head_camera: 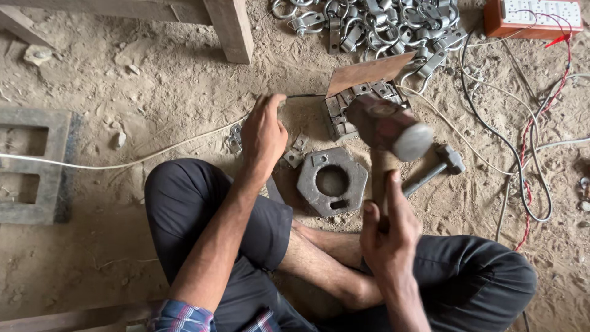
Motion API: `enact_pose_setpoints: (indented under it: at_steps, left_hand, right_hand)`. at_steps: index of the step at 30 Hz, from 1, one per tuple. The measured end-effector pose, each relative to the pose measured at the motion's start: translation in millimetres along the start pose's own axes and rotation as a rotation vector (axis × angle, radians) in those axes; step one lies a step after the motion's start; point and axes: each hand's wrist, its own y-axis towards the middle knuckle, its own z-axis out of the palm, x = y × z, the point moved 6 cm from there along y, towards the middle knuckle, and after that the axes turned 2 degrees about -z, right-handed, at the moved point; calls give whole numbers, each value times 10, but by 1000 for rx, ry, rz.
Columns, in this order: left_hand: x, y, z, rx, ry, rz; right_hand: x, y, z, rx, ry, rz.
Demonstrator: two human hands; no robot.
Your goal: The person assembles small metal components by positioning them on a hexagonal metal block and using a hammer to secure or shape them by hand.
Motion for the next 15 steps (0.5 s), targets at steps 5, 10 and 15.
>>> enact_pose_setpoints:
  at_steps: [5, 10, 15]
  left_hand:
    - [-187, 54, -216, -87, -29, 53]
    - [-157, 7, -184, 32, 12, -5]
    - [-37, -146, 288, 200, -55, -27]
  right_hand:
    - [-114, -151, 686, 506, -216, 273]
    - [-213, -173, 645, 631, -118, 541]
    - [-209, -100, 347, 359, 157, 290]
